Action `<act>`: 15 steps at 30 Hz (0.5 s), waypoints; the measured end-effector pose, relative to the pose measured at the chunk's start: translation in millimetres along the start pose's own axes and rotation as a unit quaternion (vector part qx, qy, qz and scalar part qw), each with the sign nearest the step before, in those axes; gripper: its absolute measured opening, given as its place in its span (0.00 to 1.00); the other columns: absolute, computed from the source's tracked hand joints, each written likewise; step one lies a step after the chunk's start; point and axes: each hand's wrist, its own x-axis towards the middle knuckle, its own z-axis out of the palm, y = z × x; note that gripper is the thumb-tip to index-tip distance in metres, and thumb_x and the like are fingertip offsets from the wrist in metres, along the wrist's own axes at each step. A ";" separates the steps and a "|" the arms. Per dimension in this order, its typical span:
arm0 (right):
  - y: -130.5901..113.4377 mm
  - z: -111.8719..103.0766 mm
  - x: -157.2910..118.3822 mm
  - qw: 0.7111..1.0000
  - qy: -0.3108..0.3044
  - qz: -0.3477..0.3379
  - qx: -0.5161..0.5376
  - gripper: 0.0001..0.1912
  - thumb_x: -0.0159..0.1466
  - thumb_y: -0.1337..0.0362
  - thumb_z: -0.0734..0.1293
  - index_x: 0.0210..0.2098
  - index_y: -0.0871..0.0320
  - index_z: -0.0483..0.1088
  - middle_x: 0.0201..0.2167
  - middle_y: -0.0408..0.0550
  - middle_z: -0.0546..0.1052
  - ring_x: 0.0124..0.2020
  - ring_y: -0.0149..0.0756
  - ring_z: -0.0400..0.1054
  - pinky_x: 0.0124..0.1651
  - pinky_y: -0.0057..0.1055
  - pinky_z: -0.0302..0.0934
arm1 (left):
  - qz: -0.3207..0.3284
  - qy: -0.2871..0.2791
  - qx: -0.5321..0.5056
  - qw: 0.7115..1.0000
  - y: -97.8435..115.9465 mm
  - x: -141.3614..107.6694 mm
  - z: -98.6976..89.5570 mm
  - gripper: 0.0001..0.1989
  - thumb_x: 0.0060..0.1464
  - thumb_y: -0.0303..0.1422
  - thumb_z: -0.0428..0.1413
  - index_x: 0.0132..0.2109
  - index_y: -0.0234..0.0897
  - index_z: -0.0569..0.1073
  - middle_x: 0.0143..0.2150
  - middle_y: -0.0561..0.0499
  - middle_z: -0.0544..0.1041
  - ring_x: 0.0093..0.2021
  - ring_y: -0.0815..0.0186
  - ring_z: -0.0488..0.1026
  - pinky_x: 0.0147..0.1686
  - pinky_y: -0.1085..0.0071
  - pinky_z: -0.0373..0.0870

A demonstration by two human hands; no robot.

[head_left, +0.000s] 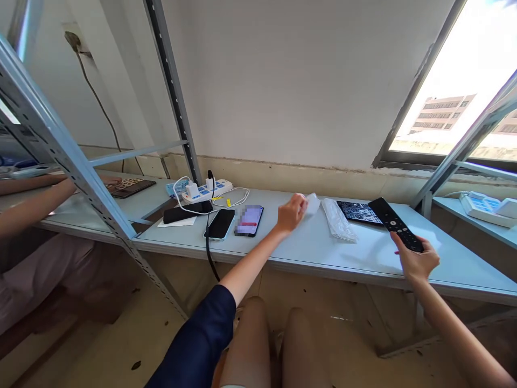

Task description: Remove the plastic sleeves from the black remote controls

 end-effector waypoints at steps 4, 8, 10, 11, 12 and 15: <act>-23.3 31.5 -7.7 0.986 -0.063 -0.054 0.144 0.37 0.33 0.40 0.73 0.34 0.61 0.67 0.18 0.41 0.67 0.17 0.35 0.63 0.15 0.28 0.54 | -0.129 0.153 -0.049 0.979 -8.5 19.9 -3.8 0.21 0.67 0.40 0.36 0.37 0.38 0.71 0.33 0.49 0.75 0.31 0.67 0.73 0.29 0.73 0.64; -60.1 69.4 -20.1 0.955 -0.099 -0.075 0.269 0.40 0.27 0.36 0.73 0.29 0.59 0.64 0.15 0.37 0.64 0.13 0.29 0.58 0.11 0.25 0.46 | -0.078 0.278 -0.066 0.955 -9.6 30.5 -5.3 0.20 0.67 0.36 0.34 0.51 0.40 0.69 0.47 0.46 0.76 0.41 0.66 0.75 0.36 0.72 0.68; -76.2 90.0 -28.1 0.943 -0.120 -0.076 0.300 0.39 0.28 0.37 0.73 0.29 0.59 0.64 0.14 0.36 0.62 0.12 0.28 0.56 0.11 0.24 0.46 | -0.010 0.296 -0.028 0.955 -10.9 31.9 -5.0 0.20 0.66 0.32 0.36 0.55 0.41 0.67 0.53 0.46 0.74 0.47 0.66 0.74 0.42 0.70 0.69; -82.6 100.9 -31.8 0.937 -0.130 -0.080 0.315 0.38 0.30 0.37 0.74 0.29 0.58 0.64 0.14 0.35 0.62 0.12 0.27 0.56 0.11 0.23 0.46 | 0.027 0.291 -0.001 0.956 -12.1 32.4 -4.0 0.20 0.65 0.29 0.37 0.55 0.42 0.68 0.54 0.47 0.74 0.51 0.65 0.73 0.46 0.69 0.67; -88.0 112.2 -35.0 0.931 -0.139 -0.083 0.328 0.37 0.31 0.38 0.74 0.29 0.58 0.65 0.14 0.35 0.62 0.12 0.27 0.56 0.12 0.23 0.46 | 0.061 0.278 0.026 0.958 -13.7 33.3 -2.3 0.20 0.64 0.26 0.38 0.54 0.43 0.70 0.53 0.48 0.75 0.53 0.65 0.71 0.50 0.67 0.66; -98.4 147.4 -40.9 0.920 -0.141 -0.074 0.358 0.34 0.33 0.39 0.74 0.28 0.58 0.64 0.14 0.34 0.61 0.11 0.25 0.55 0.12 0.23 0.46 | 0.122 0.217 0.086 0.965 -21.5 38.9 7.2 0.19 0.61 0.22 0.43 0.49 0.46 0.73 0.50 0.52 0.77 0.57 0.65 0.69 0.55 0.64 0.62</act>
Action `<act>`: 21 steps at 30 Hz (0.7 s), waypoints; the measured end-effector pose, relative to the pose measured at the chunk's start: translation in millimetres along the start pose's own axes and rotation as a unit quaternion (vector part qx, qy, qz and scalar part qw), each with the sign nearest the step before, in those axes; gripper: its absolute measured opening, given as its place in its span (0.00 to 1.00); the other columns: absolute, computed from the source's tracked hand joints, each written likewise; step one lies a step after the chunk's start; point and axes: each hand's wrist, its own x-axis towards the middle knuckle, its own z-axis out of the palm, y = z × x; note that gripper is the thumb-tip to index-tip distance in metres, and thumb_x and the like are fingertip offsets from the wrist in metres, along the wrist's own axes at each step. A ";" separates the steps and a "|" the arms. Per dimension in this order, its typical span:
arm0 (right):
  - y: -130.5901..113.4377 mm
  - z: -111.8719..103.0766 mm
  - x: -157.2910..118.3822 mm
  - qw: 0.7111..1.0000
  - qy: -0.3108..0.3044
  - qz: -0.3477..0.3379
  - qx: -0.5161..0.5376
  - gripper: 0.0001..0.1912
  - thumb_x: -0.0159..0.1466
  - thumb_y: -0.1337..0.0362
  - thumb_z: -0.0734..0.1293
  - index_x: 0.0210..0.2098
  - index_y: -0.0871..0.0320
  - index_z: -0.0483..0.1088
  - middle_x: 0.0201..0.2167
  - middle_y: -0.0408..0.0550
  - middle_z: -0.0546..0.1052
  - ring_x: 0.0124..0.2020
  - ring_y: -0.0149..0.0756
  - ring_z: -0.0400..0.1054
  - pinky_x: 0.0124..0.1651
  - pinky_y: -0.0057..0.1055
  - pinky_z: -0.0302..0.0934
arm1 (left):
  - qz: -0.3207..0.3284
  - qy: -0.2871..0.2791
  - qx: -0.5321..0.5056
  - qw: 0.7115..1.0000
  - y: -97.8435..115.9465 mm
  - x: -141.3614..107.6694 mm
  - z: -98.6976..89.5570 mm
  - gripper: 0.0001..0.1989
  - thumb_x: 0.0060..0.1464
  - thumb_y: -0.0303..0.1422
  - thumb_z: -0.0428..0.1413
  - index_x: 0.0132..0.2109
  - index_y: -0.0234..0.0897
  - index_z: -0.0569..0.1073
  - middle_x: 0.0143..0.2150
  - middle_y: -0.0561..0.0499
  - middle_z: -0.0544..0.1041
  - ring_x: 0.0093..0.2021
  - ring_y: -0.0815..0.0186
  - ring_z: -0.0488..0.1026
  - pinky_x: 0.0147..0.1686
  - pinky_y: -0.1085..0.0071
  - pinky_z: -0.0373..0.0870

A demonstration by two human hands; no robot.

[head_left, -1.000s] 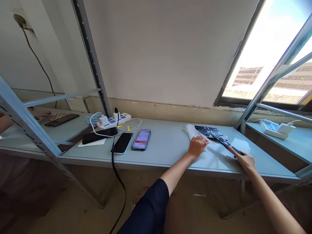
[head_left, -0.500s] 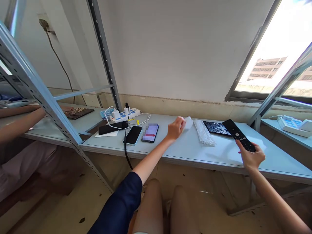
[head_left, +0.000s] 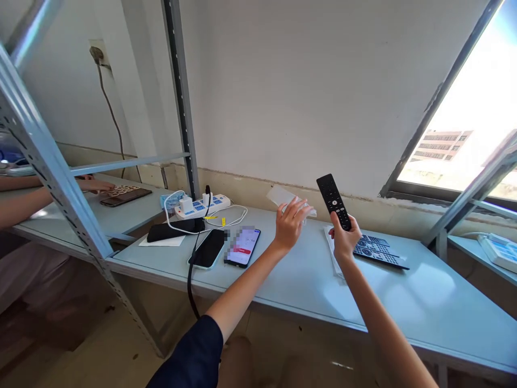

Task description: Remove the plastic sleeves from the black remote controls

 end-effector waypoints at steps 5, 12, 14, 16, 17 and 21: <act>35.2 32.5 12.8 0.999 0.033 0.027 0.011 0.33 0.36 0.38 0.72 0.29 0.57 0.64 0.15 0.35 0.62 0.13 0.26 0.55 0.14 0.24 0.46 | 0.027 -0.073 -0.006 0.997 -18.4 -3.7 28.0 0.13 0.59 0.22 0.49 0.44 0.43 0.73 0.49 0.51 0.78 0.56 0.64 0.70 0.54 0.63 0.62; 69.5 21.3 26.2 0.993 0.041 -0.087 -0.067 0.29 0.46 0.41 0.70 0.35 0.59 0.69 0.26 0.43 0.70 0.24 0.31 0.64 0.25 0.27 0.58 | 0.026 -0.237 -0.062 0.969 -35.9 -14.2 42.5 0.03 0.60 0.28 0.52 0.39 0.39 0.70 0.43 0.51 0.79 0.48 0.65 0.75 0.52 0.65 0.63; 65.9 16.1 27.1 0.980 0.035 -0.168 -0.100 0.26 0.49 0.42 0.70 0.35 0.59 0.71 0.29 0.45 0.71 0.30 0.34 0.66 0.30 0.29 0.61 | 0.010 -0.297 -0.075 0.952 -36.5 -14.5 41.9 0.01 0.60 0.29 0.53 0.38 0.39 0.69 0.40 0.52 0.79 0.43 0.67 0.75 0.52 0.66 0.63; 57.7 12.6 26.5 0.958 0.027 -0.251 -0.139 0.23 0.53 0.43 0.69 0.33 0.58 0.73 0.30 0.46 0.71 0.32 0.35 0.66 0.29 0.28 0.60 | -0.005 -0.345 -0.087 0.935 -36.1 -13.6 40.9 0.01 0.60 0.30 0.53 0.38 0.39 0.68 0.40 0.53 0.78 0.42 0.67 0.75 0.52 0.66 0.62; 53.3 11.4 25.8 0.945 0.021 -0.283 -0.160 0.21 0.55 0.44 0.69 0.32 0.57 0.74 0.30 0.46 0.71 0.32 0.34 0.66 0.27 0.27 0.58 | -0.013 -0.364 -0.091 0.927 -35.6 -13.1 40.4 0.01 0.60 0.31 0.53 0.38 0.39 0.67 0.40 0.54 0.78 0.42 0.67 0.75 0.52 0.66 0.62; 45.3 7.2 22.5 0.904 0.011 -0.354 -0.239 0.12 0.60 0.52 0.68 0.32 0.52 0.77 0.30 0.45 0.71 0.29 0.31 0.65 0.24 0.25 0.56 | -0.029 -0.444 -0.092 0.891 -31.5 -13.2 40.2 0.07 0.58 0.37 0.56 0.41 0.40 0.68 0.41 0.53 0.78 0.44 0.65 0.74 0.53 0.65 0.60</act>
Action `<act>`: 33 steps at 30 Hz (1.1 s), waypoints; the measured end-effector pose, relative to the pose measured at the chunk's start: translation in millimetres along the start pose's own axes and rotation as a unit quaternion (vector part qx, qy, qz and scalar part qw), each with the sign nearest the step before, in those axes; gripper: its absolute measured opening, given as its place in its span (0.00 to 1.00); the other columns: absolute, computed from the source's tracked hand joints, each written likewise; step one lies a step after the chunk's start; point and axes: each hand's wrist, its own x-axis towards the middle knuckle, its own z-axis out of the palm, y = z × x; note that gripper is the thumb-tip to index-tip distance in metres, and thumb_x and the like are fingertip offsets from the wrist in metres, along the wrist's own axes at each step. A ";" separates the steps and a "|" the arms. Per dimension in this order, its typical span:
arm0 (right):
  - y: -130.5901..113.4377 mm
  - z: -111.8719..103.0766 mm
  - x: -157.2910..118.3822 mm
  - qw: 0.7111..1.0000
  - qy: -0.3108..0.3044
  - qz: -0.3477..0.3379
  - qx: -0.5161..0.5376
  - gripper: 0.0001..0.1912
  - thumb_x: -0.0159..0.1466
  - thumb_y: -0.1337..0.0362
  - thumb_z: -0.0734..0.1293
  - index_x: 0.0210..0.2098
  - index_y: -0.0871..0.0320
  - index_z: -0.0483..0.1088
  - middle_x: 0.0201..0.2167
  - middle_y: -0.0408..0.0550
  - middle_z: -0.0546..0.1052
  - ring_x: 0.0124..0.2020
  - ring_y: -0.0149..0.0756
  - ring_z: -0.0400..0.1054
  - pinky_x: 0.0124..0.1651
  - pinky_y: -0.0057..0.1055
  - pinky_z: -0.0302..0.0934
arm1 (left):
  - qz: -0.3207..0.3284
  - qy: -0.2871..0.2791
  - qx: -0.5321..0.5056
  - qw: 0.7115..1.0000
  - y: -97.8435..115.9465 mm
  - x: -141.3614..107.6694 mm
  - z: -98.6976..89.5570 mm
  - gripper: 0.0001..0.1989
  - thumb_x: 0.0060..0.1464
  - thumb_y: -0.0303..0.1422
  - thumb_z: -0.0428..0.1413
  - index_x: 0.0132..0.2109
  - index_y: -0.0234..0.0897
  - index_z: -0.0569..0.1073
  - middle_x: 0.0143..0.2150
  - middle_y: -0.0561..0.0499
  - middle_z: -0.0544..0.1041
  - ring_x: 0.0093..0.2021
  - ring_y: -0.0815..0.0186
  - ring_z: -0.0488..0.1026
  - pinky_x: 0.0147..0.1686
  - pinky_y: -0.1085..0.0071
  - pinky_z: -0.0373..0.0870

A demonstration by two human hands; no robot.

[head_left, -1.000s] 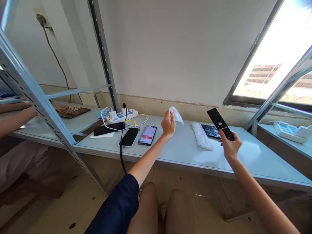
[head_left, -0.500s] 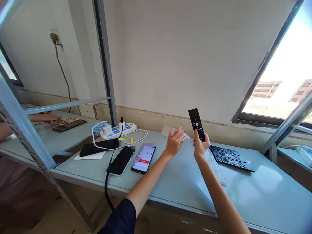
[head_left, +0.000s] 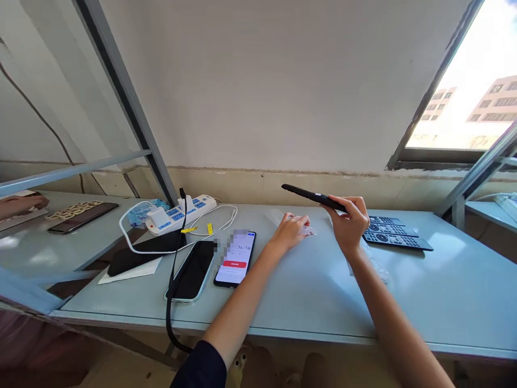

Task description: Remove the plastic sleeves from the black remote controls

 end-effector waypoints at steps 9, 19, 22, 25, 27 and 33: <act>20.2 -0.9 -4.3 0.992 0.047 -0.074 -0.086 0.15 0.61 0.71 0.64 0.25 0.48 0.78 0.30 0.42 0.72 0.29 0.28 0.65 0.28 0.24 0.54 | -0.001 -0.098 0.006 0.995 0.9 -2.8 22.6 0.15 0.56 0.25 0.53 0.50 0.41 0.72 0.54 0.50 0.75 0.61 0.61 0.64 0.57 0.63 0.57; 21.5 -4.2 1.3 0.985 0.025 0.166 0.042 0.04 0.53 0.65 0.68 0.25 0.54 0.77 0.34 0.45 0.74 0.37 0.36 0.68 0.39 0.31 0.62 | -0.062 0.107 -0.015 0.992 -21.2 3.8 8.6 0.13 0.56 0.22 0.51 0.38 0.42 0.77 0.49 0.51 0.77 0.54 0.63 0.71 0.53 0.60 0.62; 22.5 -3.2 4.8 0.927 -0.036 0.336 0.163 0.14 0.43 0.59 0.76 0.28 0.58 0.75 0.27 0.45 0.73 0.31 0.37 0.68 0.31 0.30 0.62 | -0.063 0.175 -0.042 0.982 -24.8 3.6 8.3 0.12 0.55 0.21 0.53 0.34 0.42 0.77 0.45 0.52 0.79 0.48 0.63 0.74 0.50 0.62 0.64; 22.3 -1.7 7.0 0.853 -0.076 0.456 0.244 0.25 0.35 0.54 0.78 0.30 0.60 0.73 0.23 0.44 0.72 0.23 0.34 0.67 0.19 0.24 0.52 | -0.066 0.189 -0.039 0.979 -26.6 3.1 9.2 0.11 0.54 0.22 0.54 0.31 0.42 0.77 0.42 0.53 0.79 0.43 0.65 0.74 0.47 0.63 0.65; 22.4 -1.7 8.8 0.836 -0.069 0.476 0.265 0.27 0.36 0.51 0.77 0.32 0.59 0.72 0.23 0.45 0.72 0.20 0.32 0.66 0.18 0.22 0.50 | -0.078 0.194 -0.026 0.978 -26.5 3.1 9.6 0.09 0.54 0.24 0.55 0.31 0.41 0.76 0.41 0.54 0.78 0.41 0.66 0.74 0.46 0.65 0.64; 30.1 -7.0 16.7 0.804 -0.053 0.503 0.312 0.21 0.43 0.51 0.72 0.31 0.57 0.67 0.16 0.40 0.67 0.14 0.25 0.56 0.16 0.22 0.48 | -0.093 0.202 -0.005 0.975 -23.2 2.6 7.8 0.05 0.57 0.26 0.53 0.35 0.40 0.72 0.37 0.52 0.77 0.40 0.65 0.74 0.45 0.66 0.63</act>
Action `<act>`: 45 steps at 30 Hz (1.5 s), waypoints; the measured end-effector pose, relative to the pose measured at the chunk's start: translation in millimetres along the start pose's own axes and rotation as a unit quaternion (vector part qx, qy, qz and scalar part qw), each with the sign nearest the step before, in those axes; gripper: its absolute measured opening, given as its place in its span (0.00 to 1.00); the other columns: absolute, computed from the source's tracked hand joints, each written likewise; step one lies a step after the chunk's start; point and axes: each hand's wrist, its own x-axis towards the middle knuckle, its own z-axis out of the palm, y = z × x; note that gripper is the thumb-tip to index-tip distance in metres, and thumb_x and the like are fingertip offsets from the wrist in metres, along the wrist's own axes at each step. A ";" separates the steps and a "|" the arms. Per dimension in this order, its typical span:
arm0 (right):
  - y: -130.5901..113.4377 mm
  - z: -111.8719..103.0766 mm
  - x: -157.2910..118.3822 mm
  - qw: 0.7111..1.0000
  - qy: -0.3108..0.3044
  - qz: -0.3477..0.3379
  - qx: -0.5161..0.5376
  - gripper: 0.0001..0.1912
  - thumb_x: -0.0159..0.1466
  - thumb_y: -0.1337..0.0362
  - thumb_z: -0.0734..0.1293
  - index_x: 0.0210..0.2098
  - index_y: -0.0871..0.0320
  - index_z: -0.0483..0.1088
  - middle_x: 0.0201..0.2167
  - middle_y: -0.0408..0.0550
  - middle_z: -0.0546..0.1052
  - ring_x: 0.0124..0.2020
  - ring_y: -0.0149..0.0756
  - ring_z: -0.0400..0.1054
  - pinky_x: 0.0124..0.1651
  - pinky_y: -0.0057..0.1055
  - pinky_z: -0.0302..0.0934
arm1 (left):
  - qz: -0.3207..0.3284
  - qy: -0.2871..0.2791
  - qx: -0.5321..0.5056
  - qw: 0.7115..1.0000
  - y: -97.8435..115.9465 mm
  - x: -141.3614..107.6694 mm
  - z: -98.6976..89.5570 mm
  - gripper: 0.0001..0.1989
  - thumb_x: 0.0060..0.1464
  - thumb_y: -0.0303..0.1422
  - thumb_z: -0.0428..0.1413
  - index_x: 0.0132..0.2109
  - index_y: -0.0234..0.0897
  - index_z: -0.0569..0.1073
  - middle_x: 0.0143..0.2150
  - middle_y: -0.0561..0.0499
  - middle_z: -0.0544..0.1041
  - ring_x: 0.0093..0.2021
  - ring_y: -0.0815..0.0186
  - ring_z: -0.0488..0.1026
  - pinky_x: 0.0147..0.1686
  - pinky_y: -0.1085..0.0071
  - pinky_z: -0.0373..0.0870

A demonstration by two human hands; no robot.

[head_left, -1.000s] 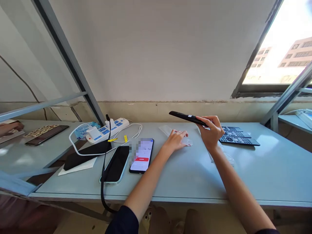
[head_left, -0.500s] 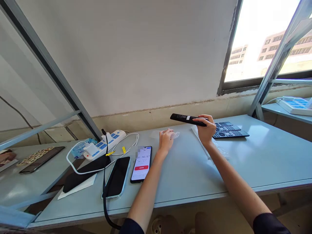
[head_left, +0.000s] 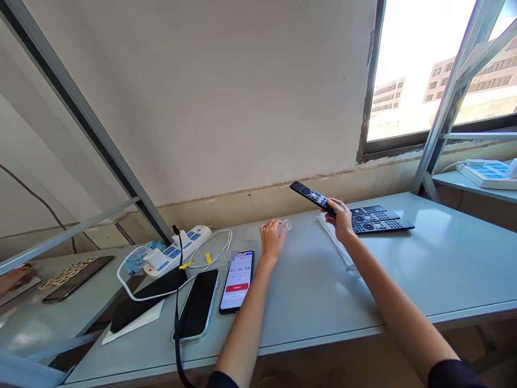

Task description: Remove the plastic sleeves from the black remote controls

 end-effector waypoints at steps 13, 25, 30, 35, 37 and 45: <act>-16.9 -7.3 0.3 0.995 -0.086 0.023 0.051 0.19 0.46 0.53 0.67 0.35 0.57 0.72 0.19 0.39 0.61 0.18 0.26 0.54 0.18 0.23 0.49 | -0.006 0.137 0.025 0.990 5.8 -1.0 -2.5 0.07 0.52 0.31 0.56 0.40 0.43 0.72 0.37 0.49 0.71 0.41 0.59 0.69 0.42 0.63 0.63; -14.1 -3.2 3.2 0.997 0.003 0.012 0.070 0.14 0.45 0.53 0.66 0.22 0.58 0.69 0.12 0.35 0.49 0.14 0.23 0.39 0.15 0.23 0.36 | 0.044 0.056 0.050 0.996 11.6 -2.0 -1.6 0.11 0.46 0.33 0.61 0.39 0.41 0.70 0.41 0.47 0.71 0.44 0.57 0.68 0.46 0.59 0.64; -11.1 -0.5 3.3 0.998 0.016 0.014 0.062 0.14 0.45 0.53 0.65 0.23 0.59 0.70 0.12 0.36 0.52 0.14 0.23 0.41 0.16 0.24 0.37 | 0.057 0.029 0.055 0.996 16.7 -3.7 0.2 0.15 0.43 0.34 0.63 0.40 0.43 0.70 0.43 0.48 0.72 0.45 0.56 0.68 0.47 0.58 0.64; -5.8 0.1 4.5 0.999 0.027 0.004 0.043 0.15 0.44 0.53 0.67 0.24 0.59 0.71 0.17 0.39 0.59 0.17 0.25 0.51 0.18 0.24 0.44 | 0.074 -0.014 0.051 0.996 22.6 -5.0 3.2 0.12 0.44 0.34 0.63 0.37 0.42 0.70 0.39 0.49 0.75 0.42 0.57 0.70 0.45 0.59 0.63; -3.5 0.8 4.2 0.999 0.029 0.002 0.034 0.16 0.42 0.53 0.68 0.24 0.59 0.71 0.19 0.40 0.61 0.20 0.26 0.55 0.19 0.24 0.48 | 0.077 -0.045 0.053 0.995 24.1 -6.3 5.6 0.11 0.44 0.35 0.63 0.36 0.42 0.70 0.36 0.49 0.75 0.40 0.58 0.71 0.44 0.59 0.63; 3.6 5.9 -2.5 1.000 -0.013 -0.004 0.000 0.26 0.44 0.41 0.65 0.25 0.60 0.73 0.15 0.39 0.56 0.17 0.25 0.48 0.17 0.23 0.43 | 0.089 -0.098 0.077 0.988 26.7 -12.3 15.2 0.10 0.48 0.38 0.61 0.32 0.40 0.68 0.36 0.48 0.75 0.40 0.57 0.72 0.43 0.59 0.63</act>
